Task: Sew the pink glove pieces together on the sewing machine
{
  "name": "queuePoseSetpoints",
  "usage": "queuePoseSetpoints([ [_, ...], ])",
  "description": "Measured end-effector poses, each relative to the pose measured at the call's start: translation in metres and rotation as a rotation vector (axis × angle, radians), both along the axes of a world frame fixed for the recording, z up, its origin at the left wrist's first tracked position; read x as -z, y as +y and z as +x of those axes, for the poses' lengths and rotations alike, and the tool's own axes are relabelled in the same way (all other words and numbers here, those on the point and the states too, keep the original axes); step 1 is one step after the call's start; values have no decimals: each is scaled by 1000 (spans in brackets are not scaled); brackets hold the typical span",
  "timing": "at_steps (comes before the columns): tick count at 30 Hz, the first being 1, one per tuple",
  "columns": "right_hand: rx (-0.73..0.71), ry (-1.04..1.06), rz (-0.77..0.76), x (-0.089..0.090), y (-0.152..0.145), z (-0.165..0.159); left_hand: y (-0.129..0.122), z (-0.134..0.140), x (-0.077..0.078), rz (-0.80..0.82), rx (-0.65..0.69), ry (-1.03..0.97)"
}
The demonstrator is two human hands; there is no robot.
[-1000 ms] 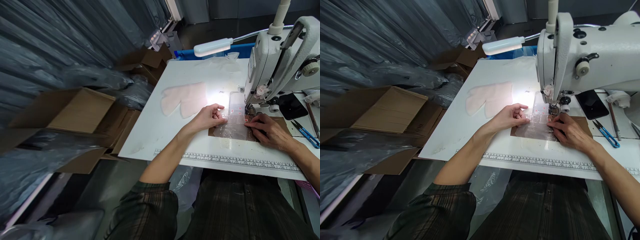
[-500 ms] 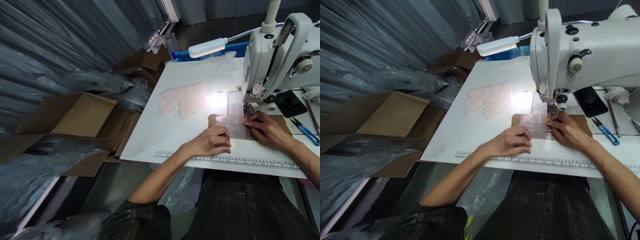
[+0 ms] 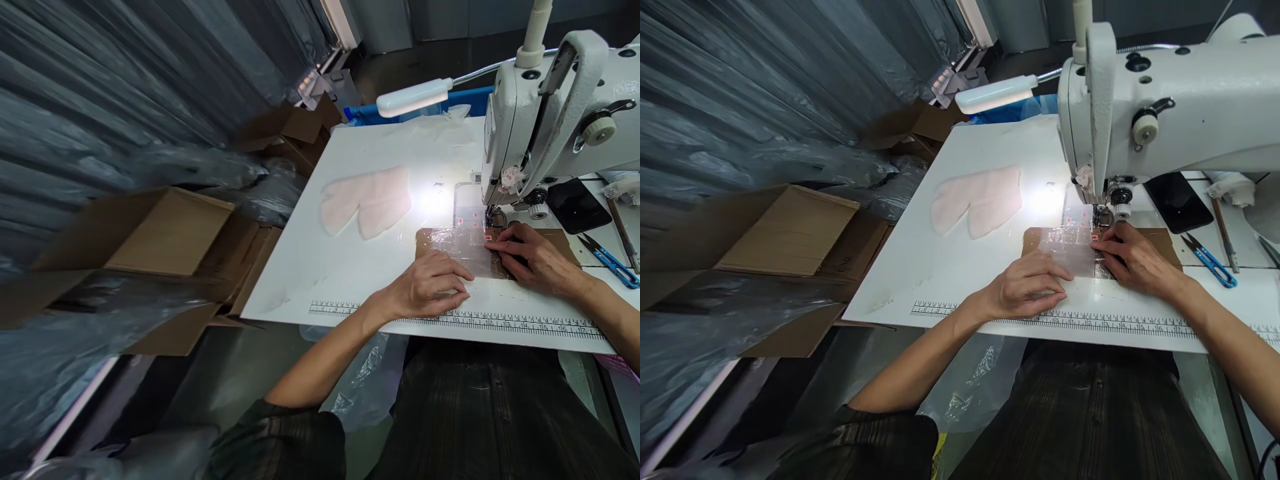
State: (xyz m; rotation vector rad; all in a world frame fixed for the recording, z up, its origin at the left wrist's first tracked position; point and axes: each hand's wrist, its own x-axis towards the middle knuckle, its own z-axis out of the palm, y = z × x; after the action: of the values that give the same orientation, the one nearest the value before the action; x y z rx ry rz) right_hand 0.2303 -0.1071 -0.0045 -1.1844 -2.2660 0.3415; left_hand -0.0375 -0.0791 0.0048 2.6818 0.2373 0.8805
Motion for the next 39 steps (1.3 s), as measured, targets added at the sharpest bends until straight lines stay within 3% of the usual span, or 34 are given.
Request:
queuePoseSetpoints([
  [13,-47,-33,-15,-6,0,3,-2,-2,4,236,-20,89],
  [18,-9,7,-40,-4,0,1,-5,-3,8,248,-67,48],
  [35,69,58,-69,-10,-3,2,-3,-2,13,177,-4,63],
  [39,-23,27,-87,-13,-8,1,-3,-1,10,219,-33,50],
])
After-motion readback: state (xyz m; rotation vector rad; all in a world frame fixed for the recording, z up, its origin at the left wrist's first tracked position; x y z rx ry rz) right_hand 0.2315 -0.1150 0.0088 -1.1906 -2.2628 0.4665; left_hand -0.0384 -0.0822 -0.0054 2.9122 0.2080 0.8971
